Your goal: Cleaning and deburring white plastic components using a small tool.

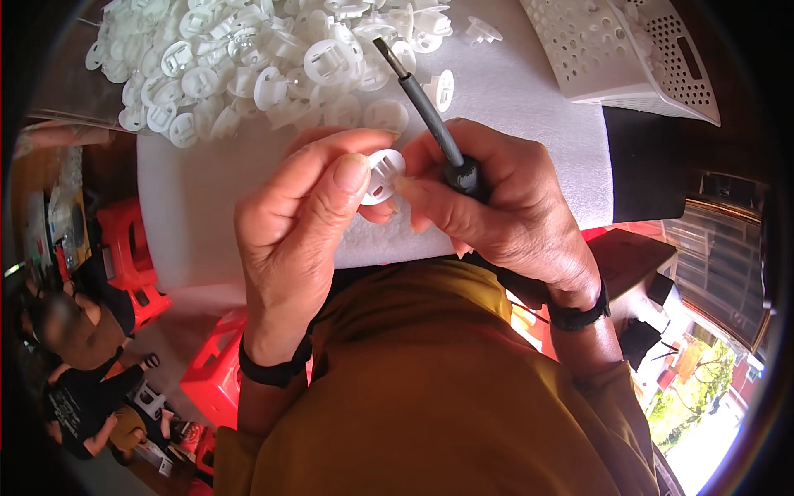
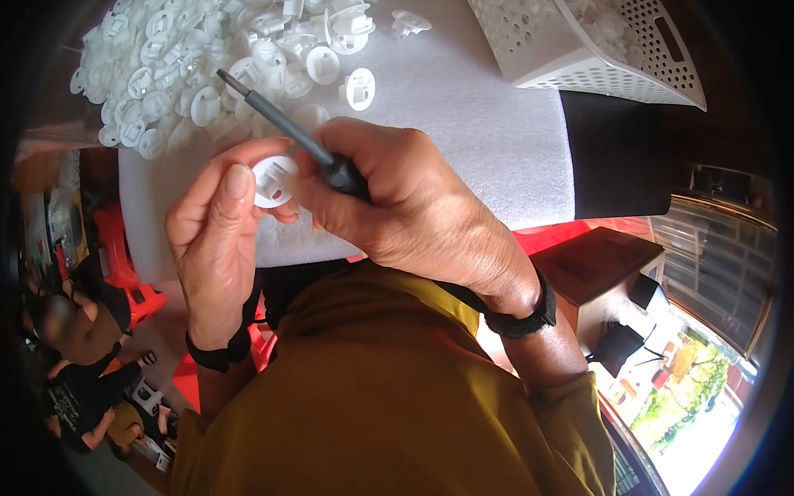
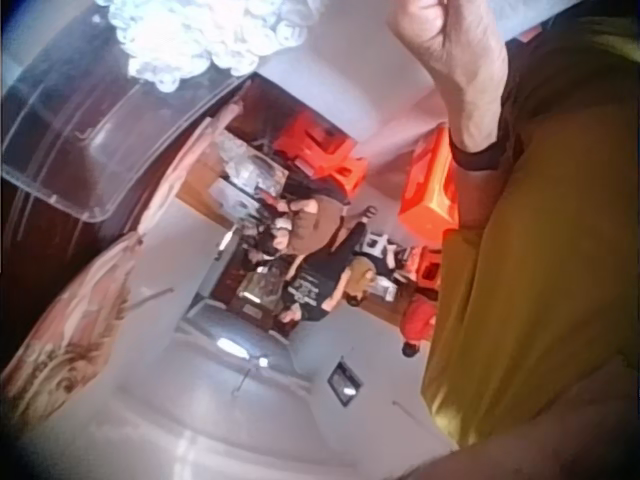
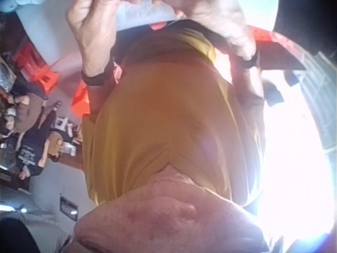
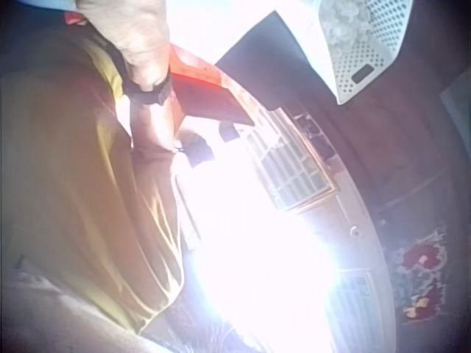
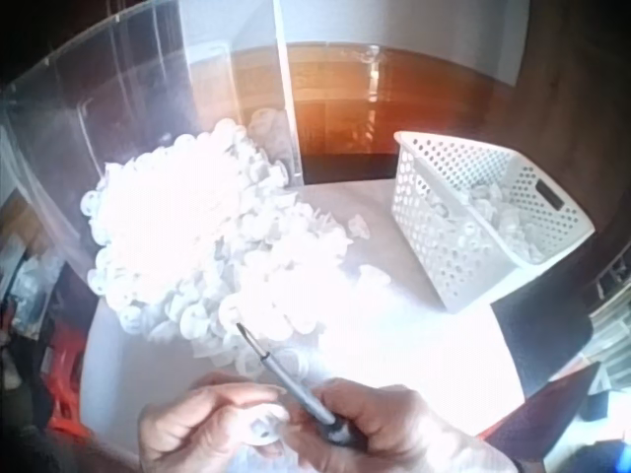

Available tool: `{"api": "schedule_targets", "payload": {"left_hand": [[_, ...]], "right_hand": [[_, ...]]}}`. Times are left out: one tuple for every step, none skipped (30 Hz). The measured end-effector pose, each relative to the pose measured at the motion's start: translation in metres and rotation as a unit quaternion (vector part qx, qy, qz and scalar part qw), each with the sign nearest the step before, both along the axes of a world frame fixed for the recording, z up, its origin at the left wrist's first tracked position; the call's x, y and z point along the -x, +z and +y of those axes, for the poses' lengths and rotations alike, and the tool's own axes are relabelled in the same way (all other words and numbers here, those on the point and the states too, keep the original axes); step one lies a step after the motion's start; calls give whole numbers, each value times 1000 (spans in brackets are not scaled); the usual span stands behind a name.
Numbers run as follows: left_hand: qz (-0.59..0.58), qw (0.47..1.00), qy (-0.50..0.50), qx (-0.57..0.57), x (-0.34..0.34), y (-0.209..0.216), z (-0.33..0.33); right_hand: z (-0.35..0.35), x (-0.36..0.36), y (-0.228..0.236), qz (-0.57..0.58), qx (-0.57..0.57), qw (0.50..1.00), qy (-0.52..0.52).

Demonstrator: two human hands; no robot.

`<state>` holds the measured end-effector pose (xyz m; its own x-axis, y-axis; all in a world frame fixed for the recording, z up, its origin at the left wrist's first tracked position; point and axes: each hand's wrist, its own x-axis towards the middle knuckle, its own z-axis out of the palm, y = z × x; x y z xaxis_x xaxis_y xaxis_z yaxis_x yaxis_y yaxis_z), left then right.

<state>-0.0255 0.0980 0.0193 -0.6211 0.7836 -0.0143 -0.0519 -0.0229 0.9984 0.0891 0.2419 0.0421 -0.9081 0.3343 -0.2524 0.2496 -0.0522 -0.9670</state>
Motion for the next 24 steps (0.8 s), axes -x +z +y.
{"api": "schedule_targets", "payload": {"left_hand": [[-1, 1000, 3, 1, 1, -1, 0], [11, 1000, 5, -23, 2, -3, -1], [23, 999, 8, -46, 3, -4, -1], [22, 999, 10, -45, 3, -4, -1], [39, 998, 10, -51, 4, -5, 0], [56, 997, 10, -57, 4, -5, -1], [55, 997, 11, -56, 4, -6, -1], [59, 997, 13, -50, 4, -5, -1], [64, 997, 15, -43, 4, -4, 0], [63, 997, 14, -42, 3, -2, 0], [80, 996, 11, -26, 2, 0, 1], [96, 995, 8, -10, 1, 1, 1], [95, 995, 8, -9, 1, 1, 0], [99, 995, 8, -11, 0, 1, 1], [102, 995, 8, -14, 0, 1, 1], [101, 995, 7, -13, -1, 0, 1], [104, 994, 15, -17, -2, -1, 2], [106, 994, 23, -21, -3, -1, 2], [106, 994, 23, -20, -3, -1, 2], [110, 994, 22, -17, -3, -2, 1], [115, 993, 22, -14, -3, -2, 1], [114, 993, 22, -13, -2, -3, 0], [114, 993, 16, -14, -1, -3, 0], [114, 993, 11, -15, -1, -4, 0]], "right_hand": [[0, 1, 0, 3, -29, 1000, 12], [0, 3, 0, 2, -29, 999, 14], [0, 4, 0, 9, -24, 1000, 16], [0, 5, -1, 16, -20, 1000, 18], [-1, 5, -2, 15, -20, 1000, 19], [-2, 5, -3, 29, -27, 999, 18], [-2, 6, -5, 42, -35, 998, 18], [-2, 5, -8, 41, -33, 998, 19], [-2, 5, -12, 71, -63, 995, 23], [-1, 5, -15, 101, -92, 990, 26], [-1, 6, -12, 100, -91, 990, 27], [-1, 7, -8, 69, -77, 994, 29], [-1, 7, -6, 37, -63, 997, 31], [-1, 6, -9, 36, -63, 997, 30], [-1, 5, -15, 73, -116, 990, 30], [-1, 5, -18, 109, -169, 979, 29], [0, 4, -18, 108, -169, 979, 28], [1, 4, -18, 118, -180, 976, 43], [2, 4, -18, 128, -192, 971, 57], [3, 4, -19, 128, -191, 971, 57], [3, 4, -19, 135, -197, 969, 65], [4, 4, -20, 142, -204, 966, 73], [4, 4, -21, 142, -203, 966, 72], [5, 4, -22, 145, -208, 964, 77]]}}
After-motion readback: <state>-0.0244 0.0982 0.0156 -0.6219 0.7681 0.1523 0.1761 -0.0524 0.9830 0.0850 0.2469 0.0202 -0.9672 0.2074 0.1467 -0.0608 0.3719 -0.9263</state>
